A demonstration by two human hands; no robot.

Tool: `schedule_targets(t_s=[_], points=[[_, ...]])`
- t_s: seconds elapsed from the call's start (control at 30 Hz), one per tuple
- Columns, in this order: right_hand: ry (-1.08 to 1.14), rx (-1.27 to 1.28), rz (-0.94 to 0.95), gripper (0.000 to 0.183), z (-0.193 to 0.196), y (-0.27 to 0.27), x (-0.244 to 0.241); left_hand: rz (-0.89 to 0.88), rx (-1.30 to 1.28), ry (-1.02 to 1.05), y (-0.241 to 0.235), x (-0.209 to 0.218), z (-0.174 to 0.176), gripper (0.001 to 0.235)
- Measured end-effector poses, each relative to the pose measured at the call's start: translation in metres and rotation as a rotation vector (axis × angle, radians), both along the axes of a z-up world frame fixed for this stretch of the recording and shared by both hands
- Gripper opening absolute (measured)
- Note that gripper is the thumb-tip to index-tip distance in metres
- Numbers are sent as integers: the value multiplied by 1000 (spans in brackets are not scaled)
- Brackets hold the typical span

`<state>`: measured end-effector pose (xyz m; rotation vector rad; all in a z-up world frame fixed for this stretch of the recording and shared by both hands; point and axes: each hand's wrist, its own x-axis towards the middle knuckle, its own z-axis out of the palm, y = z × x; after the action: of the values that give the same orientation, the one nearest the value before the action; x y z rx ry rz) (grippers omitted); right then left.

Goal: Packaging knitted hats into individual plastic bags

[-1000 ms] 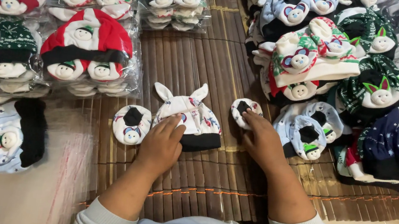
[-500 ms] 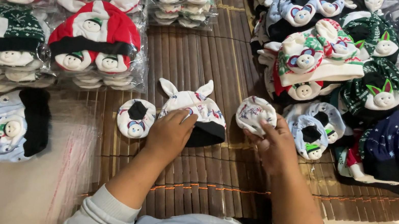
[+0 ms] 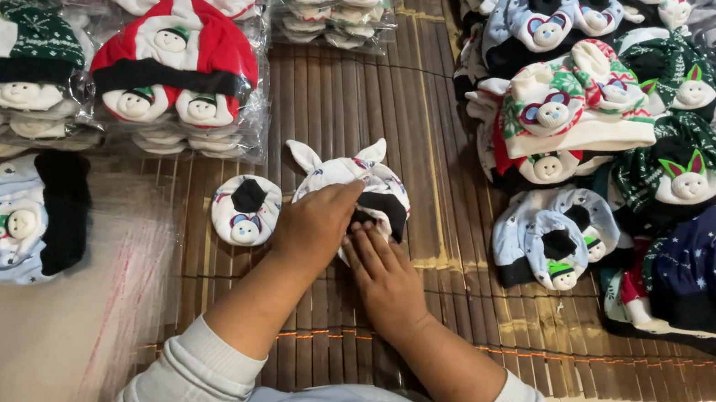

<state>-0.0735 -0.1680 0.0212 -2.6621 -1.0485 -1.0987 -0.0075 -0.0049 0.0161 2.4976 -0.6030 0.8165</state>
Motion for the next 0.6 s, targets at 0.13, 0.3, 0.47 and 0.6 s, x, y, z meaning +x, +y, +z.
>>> schedule_targets(t_s=[0.13,0.3,0.47,0.6], points=[[20,-26,-28,28,1,-1,0,101,106,-233,-9,-4,3,30],[-18,-86,-194,13,-24,-12,7,163,228,-542,-19,-13,9,17],[38,-134,-192,11,-36,-30,22,139,266,-557,-21,-11,-13,18],[152,-166,-118,28,-26,-50,21,83,278,-492,-18,-13,-31,28]])
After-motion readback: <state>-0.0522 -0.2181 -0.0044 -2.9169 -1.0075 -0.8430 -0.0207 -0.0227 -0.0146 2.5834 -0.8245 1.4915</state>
